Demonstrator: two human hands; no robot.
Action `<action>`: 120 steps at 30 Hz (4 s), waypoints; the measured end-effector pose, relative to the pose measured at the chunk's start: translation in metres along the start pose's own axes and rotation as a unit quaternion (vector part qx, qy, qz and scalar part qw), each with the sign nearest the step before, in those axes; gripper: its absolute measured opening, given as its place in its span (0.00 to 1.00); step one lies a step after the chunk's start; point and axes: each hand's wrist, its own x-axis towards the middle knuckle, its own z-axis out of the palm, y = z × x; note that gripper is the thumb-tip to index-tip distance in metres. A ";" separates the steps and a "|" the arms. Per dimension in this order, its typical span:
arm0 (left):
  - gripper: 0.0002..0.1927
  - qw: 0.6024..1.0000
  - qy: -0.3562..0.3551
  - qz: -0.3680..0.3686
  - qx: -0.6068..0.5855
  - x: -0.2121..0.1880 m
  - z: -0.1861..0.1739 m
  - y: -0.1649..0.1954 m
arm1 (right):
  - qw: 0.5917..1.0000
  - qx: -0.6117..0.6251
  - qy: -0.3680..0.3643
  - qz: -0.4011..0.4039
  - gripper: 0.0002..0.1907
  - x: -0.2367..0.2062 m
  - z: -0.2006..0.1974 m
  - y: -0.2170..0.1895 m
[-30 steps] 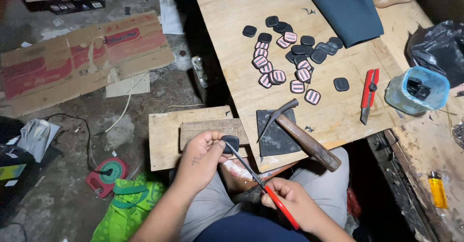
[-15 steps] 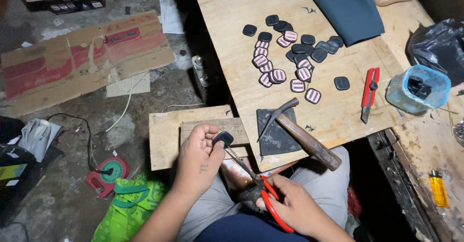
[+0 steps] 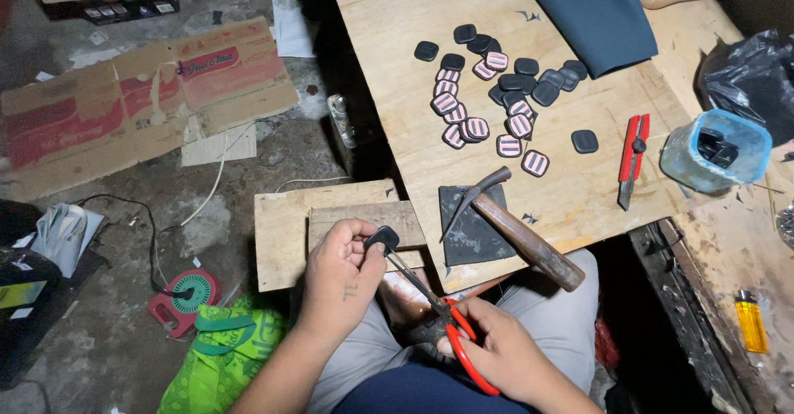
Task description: The person repeatedly picks small black rubber pieces from a wooden table, trims their edges with red-handled scissors, and then uses a hammer to press and shape them on a small wooden block. Finished pieces are placed back on the table among others.
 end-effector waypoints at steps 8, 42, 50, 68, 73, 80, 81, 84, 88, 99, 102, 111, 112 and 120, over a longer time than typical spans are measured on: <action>0.11 0.994 0.023 0.018 0.105 -0.003 0.002 0.011 | 0.999 0.040 0.014 0.003 0.18 -0.001 0.005 0.000; 0.08 0.988 0.038 -0.037 -0.146 -0.002 0.006 -0.023 | 0.996 -0.080 0.045 0.014 0.20 -0.005 -0.003 -0.020; 0.09 0.992 0.055 -0.038 -0.106 -0.003 0.004 -0.022 | 1.000 0.006 0.021 -0.010 0.13 -0.003 0.004 -0.009; 0.08 0.991 0.037 -0.080 -0.104 0.001 -0.003 -0.028 | 0.997 -0.048 0.045 -0.039 0.13 -0.003 0.001 -0.009; 0.07 0.990 0.035 -0.070 -0.118 0.001 -0.002 -0.031 | 0.996 -0.046 0.041 -0.067 0.11 0.000 0.002 -0.005; 0.07 0.989 0.038 -0.061 -0.131 0.000 0.001 -0.034 | 0.998 -0.035 0.032 -0.036 0.11 0.001 0.001 -0.005; 0.07 0.988 0.036 -0.059 -0.135 0.000 0.002 -0.034 | 0.998 -0.038 0.031 -0.033 0.11 0.001 0.000 -0.005; 0.07 0.988 0.037 -0.059 -0.135 0.001 0.002 -0.033 | 0.997 -0.042 0.038 -0.055 0.11 0.001 -0.001 -0.008; 0.07 0.988 0.032 -0.052 -0.138 0.000 0.002 -0.034 | 0.998 -0.042 0.034 -0.044 0.10 -0.001 -0.003 -0.013; 0.22 0.983 0.048 -0.068 -0.164 0.004 -0.003 -0.016 | 0.999 0.013 -0.010 -0.051 0.18 -0.002 -0.005 -0.010; 0.11 0.967 0.042 -0.117 -0.221 0.001 0.001 -0.012 | 0.983 0.158 -0.087 0.042 0.18 0.000 -0.002 0.001; 0.04 0.938 0.051 -0.171 -0.298 -0.001 0.001 -0.016 | 0.972 0.186 -0.143 -0.004 0.19 0.004 -0.003 0.023; 0.04 0.940 0.051 -0.169 -0.291 -0.001 0.000 -0.017 | 0.968 0.205 -0.147 -0.005 0.20 0.004 -0.002 0.024; 0.07 0.950 0.024 -0.146 -0.274 0.003 0.001 -0.023 | 0.934 0.312 -0.174 -0.004 0.30 0.006 -0.002 0.032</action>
